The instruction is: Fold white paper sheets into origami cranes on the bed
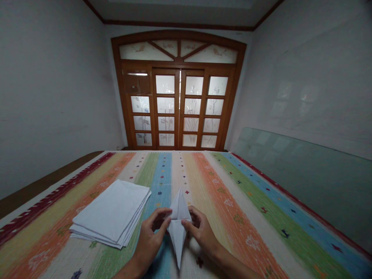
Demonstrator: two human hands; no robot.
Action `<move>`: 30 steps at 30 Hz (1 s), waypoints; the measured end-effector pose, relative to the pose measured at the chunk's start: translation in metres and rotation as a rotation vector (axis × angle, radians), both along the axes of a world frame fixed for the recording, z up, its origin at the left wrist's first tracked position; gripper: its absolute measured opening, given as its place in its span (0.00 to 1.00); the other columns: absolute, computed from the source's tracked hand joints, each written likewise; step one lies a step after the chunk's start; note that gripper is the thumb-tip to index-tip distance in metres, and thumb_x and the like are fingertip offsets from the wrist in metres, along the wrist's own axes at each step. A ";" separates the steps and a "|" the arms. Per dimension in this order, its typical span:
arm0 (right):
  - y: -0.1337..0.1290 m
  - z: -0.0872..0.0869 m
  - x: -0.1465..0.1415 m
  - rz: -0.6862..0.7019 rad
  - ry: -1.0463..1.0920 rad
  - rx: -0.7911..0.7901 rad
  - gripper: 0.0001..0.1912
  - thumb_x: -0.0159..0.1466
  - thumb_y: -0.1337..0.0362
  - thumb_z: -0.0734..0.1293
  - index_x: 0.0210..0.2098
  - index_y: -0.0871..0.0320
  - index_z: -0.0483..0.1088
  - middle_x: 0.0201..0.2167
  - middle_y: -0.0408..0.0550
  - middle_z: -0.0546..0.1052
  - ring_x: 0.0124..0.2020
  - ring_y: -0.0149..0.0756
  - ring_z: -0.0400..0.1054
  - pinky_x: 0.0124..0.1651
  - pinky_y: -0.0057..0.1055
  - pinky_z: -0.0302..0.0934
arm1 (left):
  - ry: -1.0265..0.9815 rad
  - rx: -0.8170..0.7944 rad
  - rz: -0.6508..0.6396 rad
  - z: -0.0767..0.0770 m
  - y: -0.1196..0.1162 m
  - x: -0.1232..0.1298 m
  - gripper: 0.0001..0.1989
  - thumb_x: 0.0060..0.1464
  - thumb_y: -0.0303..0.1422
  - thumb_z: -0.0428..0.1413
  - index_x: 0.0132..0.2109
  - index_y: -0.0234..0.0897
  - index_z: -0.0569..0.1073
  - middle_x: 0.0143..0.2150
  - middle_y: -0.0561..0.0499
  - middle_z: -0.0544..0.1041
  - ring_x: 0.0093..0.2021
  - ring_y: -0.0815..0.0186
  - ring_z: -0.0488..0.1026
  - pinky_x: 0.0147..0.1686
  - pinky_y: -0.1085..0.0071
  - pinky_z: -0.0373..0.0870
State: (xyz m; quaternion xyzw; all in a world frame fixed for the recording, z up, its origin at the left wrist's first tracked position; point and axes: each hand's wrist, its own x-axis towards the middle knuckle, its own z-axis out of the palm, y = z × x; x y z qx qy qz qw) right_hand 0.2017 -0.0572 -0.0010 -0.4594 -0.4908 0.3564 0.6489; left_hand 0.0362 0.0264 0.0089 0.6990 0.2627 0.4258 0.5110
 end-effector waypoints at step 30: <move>-0.007 -0.002 -0.008 -0.085 -0.098 -0.019 0.32 0.60 0.59 0.74 0.59 0.51 0.59 0.33 0.44 0.79 0.31 0.37 0.74 0.28 0.26 0.62 | -0.057 -0.215 -0.127 0.002 0.002 0.006 0.16 0.47 0.44 0.68 0.37 0.36 0.80 0.36 0.48 0.83 0.38 0.57 0.79 0.37 0.71 0.72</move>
